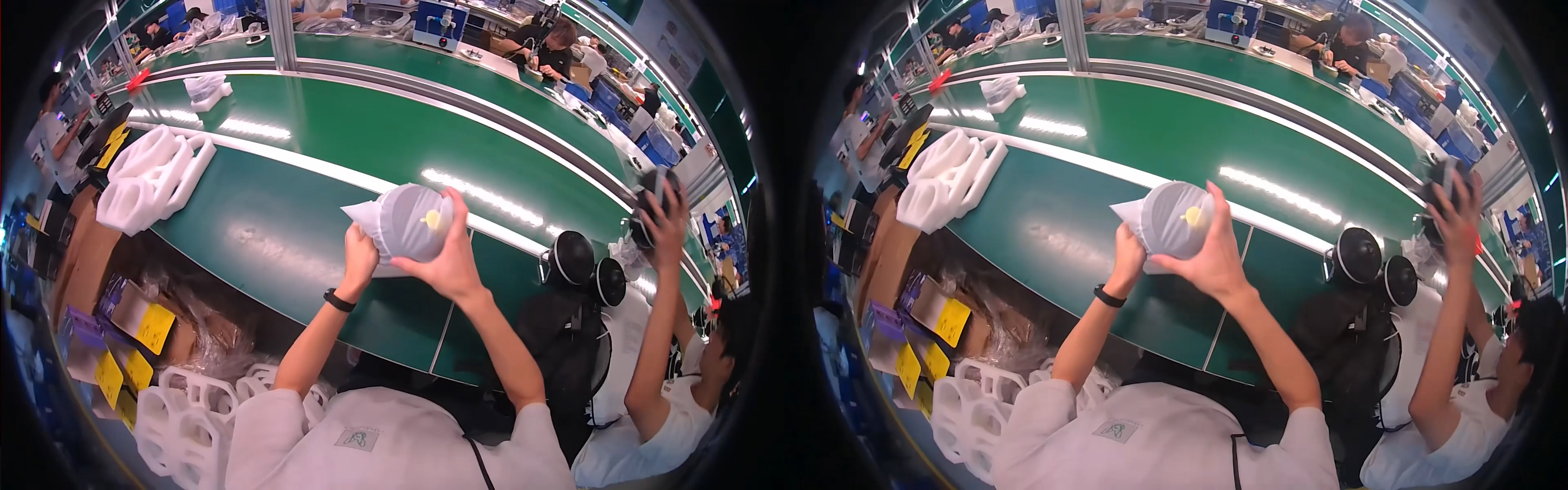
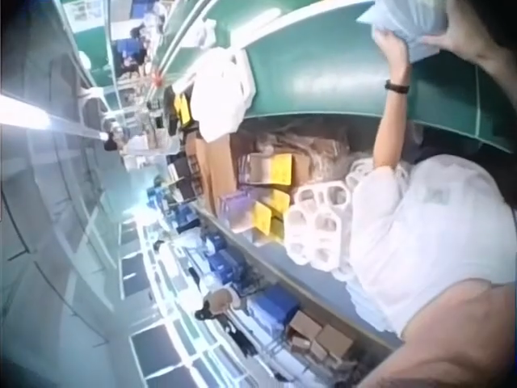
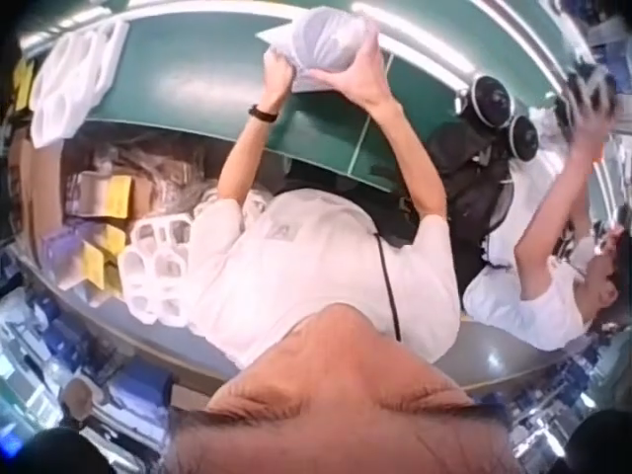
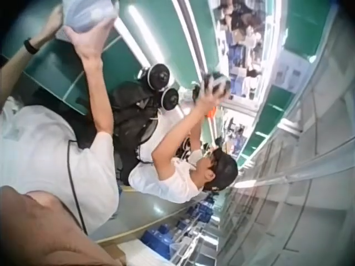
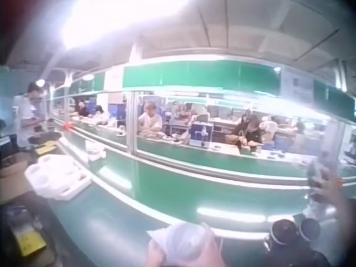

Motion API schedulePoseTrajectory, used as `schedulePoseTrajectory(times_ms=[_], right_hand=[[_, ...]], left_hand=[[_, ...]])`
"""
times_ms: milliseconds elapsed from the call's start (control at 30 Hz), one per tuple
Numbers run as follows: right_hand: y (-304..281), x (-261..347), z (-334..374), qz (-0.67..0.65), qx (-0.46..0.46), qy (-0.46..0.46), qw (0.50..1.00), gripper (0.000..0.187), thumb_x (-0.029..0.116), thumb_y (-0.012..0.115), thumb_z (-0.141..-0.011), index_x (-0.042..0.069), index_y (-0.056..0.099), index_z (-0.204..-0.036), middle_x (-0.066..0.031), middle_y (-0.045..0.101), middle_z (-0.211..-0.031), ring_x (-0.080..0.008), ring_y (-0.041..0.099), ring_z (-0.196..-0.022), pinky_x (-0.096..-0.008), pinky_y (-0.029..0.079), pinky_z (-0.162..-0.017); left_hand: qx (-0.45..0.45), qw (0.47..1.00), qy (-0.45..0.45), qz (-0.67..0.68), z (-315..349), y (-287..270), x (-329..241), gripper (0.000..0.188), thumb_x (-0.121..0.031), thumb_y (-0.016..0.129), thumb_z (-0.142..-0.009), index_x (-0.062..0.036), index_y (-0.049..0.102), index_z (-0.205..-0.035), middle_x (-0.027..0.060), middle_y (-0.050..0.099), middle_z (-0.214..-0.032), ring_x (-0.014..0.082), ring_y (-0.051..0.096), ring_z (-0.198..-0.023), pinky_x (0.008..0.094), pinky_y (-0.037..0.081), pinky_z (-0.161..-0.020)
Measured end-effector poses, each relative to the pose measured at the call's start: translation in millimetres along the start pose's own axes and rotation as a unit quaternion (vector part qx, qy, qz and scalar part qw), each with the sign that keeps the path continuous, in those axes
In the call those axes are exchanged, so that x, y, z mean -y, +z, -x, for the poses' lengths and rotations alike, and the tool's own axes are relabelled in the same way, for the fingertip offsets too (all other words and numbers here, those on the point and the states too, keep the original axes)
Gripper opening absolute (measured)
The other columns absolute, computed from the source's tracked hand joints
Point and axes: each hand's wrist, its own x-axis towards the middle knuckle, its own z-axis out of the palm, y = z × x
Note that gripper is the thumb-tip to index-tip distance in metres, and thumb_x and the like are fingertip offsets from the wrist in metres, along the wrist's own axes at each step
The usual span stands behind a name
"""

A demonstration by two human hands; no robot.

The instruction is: Packaging circular black lighting components into foam protectors and plastic bags on an assembly line.

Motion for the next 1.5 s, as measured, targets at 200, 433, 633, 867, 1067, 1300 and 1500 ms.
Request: schedulePoseTrajectory(times_ms=[200, 433, 633, 867, 1067, 1300, 1500], right_hand=[[26, -30, -18, 0.064, 0.059, 0.076, 0.993, 0.114, 0.041, 0.093, -0.062, 0.009, 0.033, -0.153, -0.0237, 0.044, -0.136, -0.0397, 0.049, -0.128, -0.0465, 0.043, -0.11], [46, 6, -34, 0.172, 0.043, 0.077, 0.981, 0.101, 0.042, 0.09, -0.061, 0.011, 0.046, -0.146, -0.0269, 0.042, -0.138, -0.0455, 0.049, -0.126, -0.0511, 0.047, -0.103], [54, 36, -50, 0.217, 0.093, 0.132, 0.963, 0.1, 0.046, 0.086, -0.06, 0.011, 0.046, -0.146, -0.0272, 0.042, -0.137, -0.0473, 0.049, -0.125, -0.0542, 0.051, -0.096], [58, 43, -59, 0.274, 0.142, 0.184, 0.933, 0.107, 0.058, 0.083, -0.062, 0.007, 0.045, -0.148, -0.0304, 0.044, -0.133, -0.0487, 0.052, -0.121, -0.0545, 0.052, -0.095], [38, 6, -62, 0.237, 0.183, 0.223, 0.928, 0.112, 0.066, 0.082, -0.061, 0.006, 0.045, -0.148, -0.032, 0.045, -0.13, -0.0492, 0.054, -0.117, -0.0523, 0.051, -0.098], [70, 2, -15, 0.238, -0.009, 0.07, 0.969, 0.096, 0.045, 0.087, -0.061, 0.007, 0.046, -0.14, -0.0294, 0.037, -0.134, -0.0476, 0.044, -0.123, -0.0542, 0.049, -0.096], [91, -17, 15, 0.267, -0.058, -0.009, 0.962, 0.094, 0.044, 0.087, -0.059, 0.007, 0.048, -0.137, -0.0307, 0.035, -0.14, -0.0497, 0.041, -0.125, -0.0574, 0.045, -0.098]], left_hand=[[0.045, 0.945, 0.051, -0.319, -19, -25, -15, 0.041, 0.007, 0.05, -0.086, 0.0034, 0.065, -0.123, 0.0228, 0.069, -0.111, 0.0395, 0.061, -0.111, 0.0379, 0.048, -0.098], [0.044, 0.882, 0.088, -0.46, -11, -39, -34, 0.04, 0.009, 0.051, -0.078, 0.003, 0.067, -0.114, 0.0243, 0.067, -0.105, 0.0436, 0.052, -0.102, 0.0488, 0.047, -0.089], [0.039, 0.91, 0.139, -0.389, -5, -45, -18, 0.042, 0.006, 0.053, -0.081, 0.0051, 0.061, -0.123, 0.0255, 0.064, -0.114, 0.0461, 0.046, -0.115, 0.0484, 0.041, -0.102], [0.179, 0.953, 0.005, -0.243, -25, -86, 38, 0.042, -0.004, 0.051, -0.093, 0.0056, 0.054, -0.134, 0.026, 0.06, -0.134, 0.0463, 0.053, -0.126, 0.0441, 0.044, -0.106], [0.227, 0.901, 0.021, -0.37, -28, -60, 12, 0.042, -0.017, 0.053, -0.096, 0.0055, 0.056, -0.131, 0.0289, 0.061, -0.128, 0.0433, 0.058, -0.122, 0.0447, 0.048, -0.097], [0.035, 0.969, 0.101, -0.224, 0, -57, 23, 0.036, 0.001, 0.052, -0.091, 0.0066, 0.052, -0.126, 0.0236, 0.059, -0.125, 0.0331, 0.06, -0.111, 0.038, 0.047, -0.098], [0.178, 0.96, -0.018, -0.214, 30, -100, 10, 0.073, -0.012, 0.071, -0.087, 0.004, 0.034, -0.149, 0.02, 0.049, -0.145, 0.0318, 0.048, -0.135, 0.0371, 0.036, -0.114]])
